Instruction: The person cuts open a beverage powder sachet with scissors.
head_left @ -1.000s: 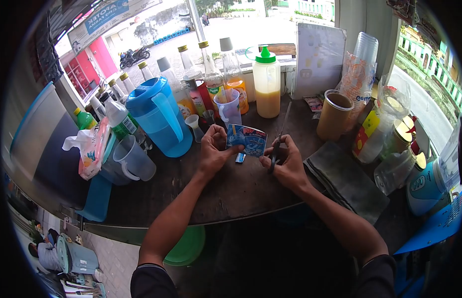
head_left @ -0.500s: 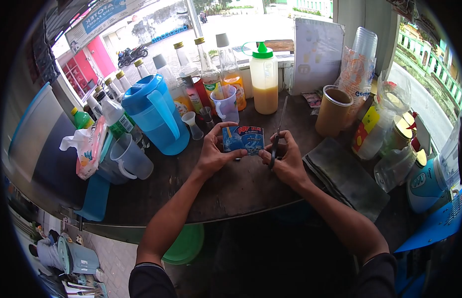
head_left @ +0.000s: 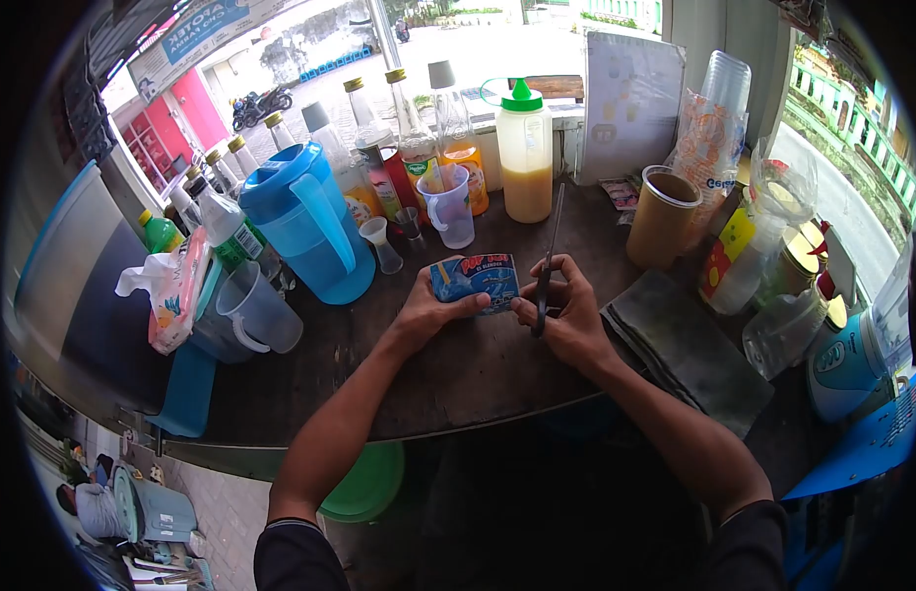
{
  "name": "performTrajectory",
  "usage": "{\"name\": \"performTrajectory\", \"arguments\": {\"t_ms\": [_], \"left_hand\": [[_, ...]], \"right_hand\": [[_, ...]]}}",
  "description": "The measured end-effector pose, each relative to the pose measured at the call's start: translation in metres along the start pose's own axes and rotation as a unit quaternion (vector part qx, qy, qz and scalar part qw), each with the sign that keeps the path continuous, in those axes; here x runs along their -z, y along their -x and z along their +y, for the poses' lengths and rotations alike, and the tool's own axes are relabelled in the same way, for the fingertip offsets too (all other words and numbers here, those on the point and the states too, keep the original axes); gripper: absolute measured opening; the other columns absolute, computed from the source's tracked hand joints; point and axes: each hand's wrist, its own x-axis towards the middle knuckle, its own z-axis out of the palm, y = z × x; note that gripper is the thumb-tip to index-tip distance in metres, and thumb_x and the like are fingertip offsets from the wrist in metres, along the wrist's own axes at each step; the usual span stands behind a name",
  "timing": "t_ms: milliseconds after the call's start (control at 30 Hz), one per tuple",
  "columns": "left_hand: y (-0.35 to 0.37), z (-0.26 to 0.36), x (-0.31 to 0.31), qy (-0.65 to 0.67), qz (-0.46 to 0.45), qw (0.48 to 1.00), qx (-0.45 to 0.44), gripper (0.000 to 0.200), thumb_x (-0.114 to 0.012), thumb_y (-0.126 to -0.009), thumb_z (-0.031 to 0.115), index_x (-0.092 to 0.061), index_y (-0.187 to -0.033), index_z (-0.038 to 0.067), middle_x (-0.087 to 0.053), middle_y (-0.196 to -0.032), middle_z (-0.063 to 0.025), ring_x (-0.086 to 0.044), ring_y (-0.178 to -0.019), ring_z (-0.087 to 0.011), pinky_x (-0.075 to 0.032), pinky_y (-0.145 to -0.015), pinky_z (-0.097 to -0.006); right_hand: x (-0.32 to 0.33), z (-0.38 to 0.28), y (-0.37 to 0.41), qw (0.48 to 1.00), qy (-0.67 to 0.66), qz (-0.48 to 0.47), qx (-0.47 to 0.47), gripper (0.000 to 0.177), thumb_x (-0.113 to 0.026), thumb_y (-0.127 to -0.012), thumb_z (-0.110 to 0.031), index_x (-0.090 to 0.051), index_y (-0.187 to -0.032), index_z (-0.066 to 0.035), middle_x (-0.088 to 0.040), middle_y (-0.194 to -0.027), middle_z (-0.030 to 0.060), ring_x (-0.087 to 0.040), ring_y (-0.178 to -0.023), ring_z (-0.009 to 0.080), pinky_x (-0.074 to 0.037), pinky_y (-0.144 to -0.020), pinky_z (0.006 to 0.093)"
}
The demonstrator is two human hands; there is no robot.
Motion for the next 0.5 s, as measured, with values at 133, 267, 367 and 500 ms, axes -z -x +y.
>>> {"name": "performTrajectory", "arguments": {"t_ms": [133,267,367,500], "left_hand": [[0.005,-0.006,0.0,-0.022,0.049,0.997,0.05,0.076,-0.09,-0.071,0.03,-0.045,-0.119,-0.008,-0.062,-0.109,-0.0107,-0.062,-0.101,-0.0134,-0.052,-0.089,-0.0282],[-0.004,-0.018,0.009,0.01,0.078,0.997,0.026,0.07,-0.087,-0.074,0.027,-0.048,-0.121,-0.007,-0.06,-0.111,-0.009,-0.062,-0.103,-0.0139,-0.052,-0.089,-0.0275],[-0.007,-0.008,0.017,0.139,0.039,0.989,0.031,0.058,-0.081,-0.081,0.02,-0.051,-0.123,-0.006,-0.056,-0.114,-0.008,-0.061,-0.109,-0.0161,-0.052,-0.092,-0.0281],[-0.014,-0.015,0.022,0.191,0.062,0.979,-0.019,0.038,-0.065,-0.09,0.01,-0.051,-0.124,-0.002,-0.063,-0.117,-0.0129,-0.064,-0.108,-0.0247,-0.054,-0.094,-0.0392]], "right_hand": [[-0.002,-0.001,0.001,1.0,-0.005,-0.008,0.007,0.044,-0.075,-0.085,-0.012,-0.043,-0.114,-0.005,-0.067,-0.089,0.0104,-0.063,-0.08,0.0108,-0.05,-0.066,0.024],[-0.004,0.0,0.0,0.997,0.066,0.023,0.013,0.044,-0.078,-0.083,-0.018,-0.05,-0.113,-0.003,-0.068,-0.085,0.0089,-0.063,-0.073,0.0084,-0.048,-0.063,0.023],[-0.006,-0.007,0.003,0.991,0.136,-0.006,-0.016,0.048,-0.082,-0.078,-0.026,-0.06,-0.113,-0.001,-0.069,-0.08,0.0073,-0.061,-0.067,0.007,-0.047,-0.06,0.0232],[-0.003,-0.015,0.001,0.971,0.216,-0.078,-0.069,0.054,-0.084,-0.072,-0.038,-0.07,-0.112,-0.003,-0.067,-0.073,0.0025,-0.057,-0.063,0.0059,-0.044,-0.058,0.0241]]}}
